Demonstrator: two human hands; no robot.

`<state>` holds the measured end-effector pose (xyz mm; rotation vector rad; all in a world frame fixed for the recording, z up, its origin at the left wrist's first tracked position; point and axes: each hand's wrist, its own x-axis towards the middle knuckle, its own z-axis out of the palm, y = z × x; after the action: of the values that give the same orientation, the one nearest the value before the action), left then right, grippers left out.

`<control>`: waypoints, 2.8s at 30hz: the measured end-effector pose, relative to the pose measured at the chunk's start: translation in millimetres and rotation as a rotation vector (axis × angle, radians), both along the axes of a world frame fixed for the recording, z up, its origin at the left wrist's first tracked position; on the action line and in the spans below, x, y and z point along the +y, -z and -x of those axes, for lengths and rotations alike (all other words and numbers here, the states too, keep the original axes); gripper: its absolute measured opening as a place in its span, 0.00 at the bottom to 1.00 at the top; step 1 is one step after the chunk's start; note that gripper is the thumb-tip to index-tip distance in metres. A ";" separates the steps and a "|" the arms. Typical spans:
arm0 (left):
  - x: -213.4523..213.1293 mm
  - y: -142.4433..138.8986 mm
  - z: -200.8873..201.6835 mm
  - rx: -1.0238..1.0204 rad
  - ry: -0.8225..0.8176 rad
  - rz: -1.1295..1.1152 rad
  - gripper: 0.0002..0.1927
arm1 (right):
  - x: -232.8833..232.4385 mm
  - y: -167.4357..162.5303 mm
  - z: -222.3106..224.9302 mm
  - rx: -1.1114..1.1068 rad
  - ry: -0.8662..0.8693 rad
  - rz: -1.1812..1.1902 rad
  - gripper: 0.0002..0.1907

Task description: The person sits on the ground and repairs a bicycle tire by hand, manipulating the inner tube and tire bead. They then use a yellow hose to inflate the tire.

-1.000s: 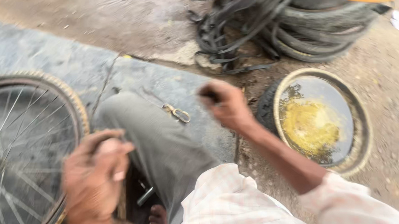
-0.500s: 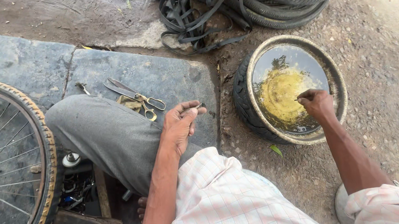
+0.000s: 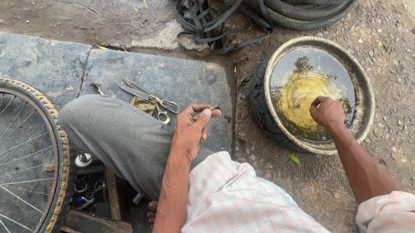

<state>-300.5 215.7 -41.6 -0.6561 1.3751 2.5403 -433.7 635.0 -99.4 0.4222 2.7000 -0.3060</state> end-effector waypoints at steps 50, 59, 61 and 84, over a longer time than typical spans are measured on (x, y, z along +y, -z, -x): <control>-191.2 -26.6 -262.8 -0.312 -0.987 0.852 0.13 | -595.5 -132.6 -203.0 -0.140 -1.652 1.093 0.07; -193.4 -21.7 -277.4 -0.305 -1.053 0.826 0.13 | -585.7 -107.0 -228.8 0.119 -1.848 1.057 0.14; -194.7 -21.2 -279.6 -0.305 -1.077 0.827 0.13 | -586.9 -102.4 -233.5 0.176 -1.813 1.078 0.15; -192.5 -19.8 -286.8 -0.214 -1.109 0.745 0.11 | -585.1 -74.0 -232.4 0.205 -1.772 1.187 0.16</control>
<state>-13.7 23.2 -21.7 -2.2674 2.3024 2.2926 -201.3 49.8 -25.4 -2.0830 1.5214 -1.1168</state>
